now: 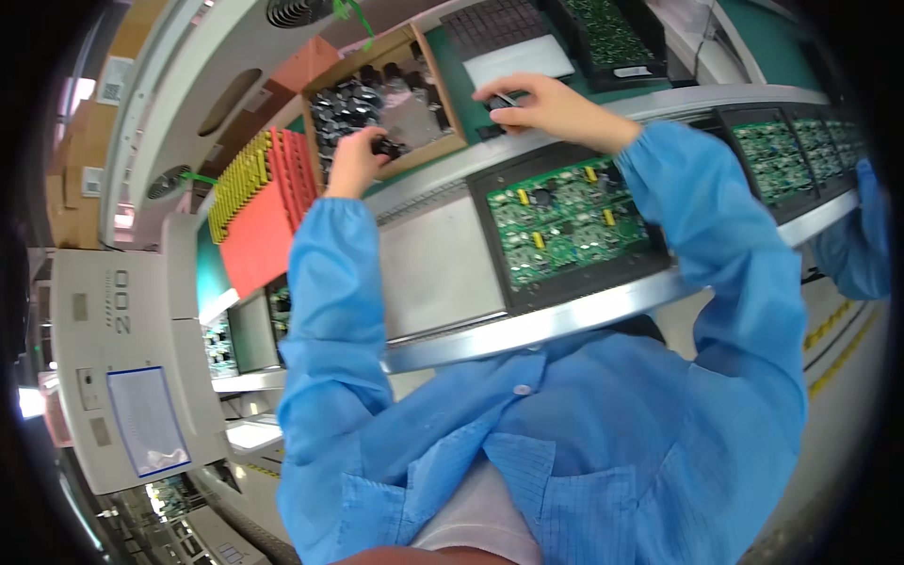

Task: Manually attaching components to printed circuit boards at an assembly line station.

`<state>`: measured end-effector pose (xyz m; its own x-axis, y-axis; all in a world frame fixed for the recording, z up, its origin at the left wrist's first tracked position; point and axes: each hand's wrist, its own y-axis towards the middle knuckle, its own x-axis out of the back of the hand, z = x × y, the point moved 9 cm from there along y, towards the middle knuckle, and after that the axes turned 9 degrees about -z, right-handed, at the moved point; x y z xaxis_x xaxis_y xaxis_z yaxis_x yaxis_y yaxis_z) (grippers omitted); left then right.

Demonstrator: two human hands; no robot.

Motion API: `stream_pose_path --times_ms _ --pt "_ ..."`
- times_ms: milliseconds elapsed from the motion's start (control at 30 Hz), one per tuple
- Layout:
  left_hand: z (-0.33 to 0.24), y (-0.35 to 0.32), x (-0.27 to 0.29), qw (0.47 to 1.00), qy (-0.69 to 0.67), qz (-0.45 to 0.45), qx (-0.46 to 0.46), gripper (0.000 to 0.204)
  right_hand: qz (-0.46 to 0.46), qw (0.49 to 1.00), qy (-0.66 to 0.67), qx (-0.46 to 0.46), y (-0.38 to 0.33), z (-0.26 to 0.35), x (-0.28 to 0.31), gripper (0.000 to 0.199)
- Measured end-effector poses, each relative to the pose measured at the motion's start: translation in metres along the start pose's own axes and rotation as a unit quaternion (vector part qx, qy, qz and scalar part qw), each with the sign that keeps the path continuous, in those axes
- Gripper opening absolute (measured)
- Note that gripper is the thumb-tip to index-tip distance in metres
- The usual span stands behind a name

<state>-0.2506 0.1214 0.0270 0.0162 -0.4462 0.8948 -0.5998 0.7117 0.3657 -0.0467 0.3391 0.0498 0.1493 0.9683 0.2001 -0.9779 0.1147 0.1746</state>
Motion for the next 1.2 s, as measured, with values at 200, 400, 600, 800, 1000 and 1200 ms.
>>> stream_pose_path --times_ms 200,400,600,800,1000,1200 --pt "-0.015 0.003 0.017 0.997 0.05 -0.052 0.024 0.042 -0.066 0.975 -0.208 -0.04 -0.128 -0.001 0.036 0.03" --pt "-0.17 -0.063 0.0 0.95 -0.301 -0.005 -0.085 0.036 -0.08 0.959 -0.271 -0.038 -0.188 -0.009 0.044 0.038" --pt "-0.241 -0.123 -0.047 0.919 -0.376 0.108 -0.053 0.041 -0.064 0.957 -0.278 -0.046 -0.186 -0.019 0.032 0.037" --pt "-0.242 -0.135 -0.065 0.919 -0.37 0.118 -0.074 0.039 -0.04 0.929 -0.367 0.015 -0.181 -0.02 0.025 0.036" --pt "-0.238 -0.138 -0.07 0.94 -0.319 0.087 -0.081 0.038 -0.043 0.928 -0.367 -0.045 -0.179 -0.033 0.022 0.036" --pt "-0.238 -0.141 -0.07 0.95 -0.296 0.052 -0.085 0.039 -0.054 0.899 -0.419 0.113 -0.152 0.051 0.002 0.03"
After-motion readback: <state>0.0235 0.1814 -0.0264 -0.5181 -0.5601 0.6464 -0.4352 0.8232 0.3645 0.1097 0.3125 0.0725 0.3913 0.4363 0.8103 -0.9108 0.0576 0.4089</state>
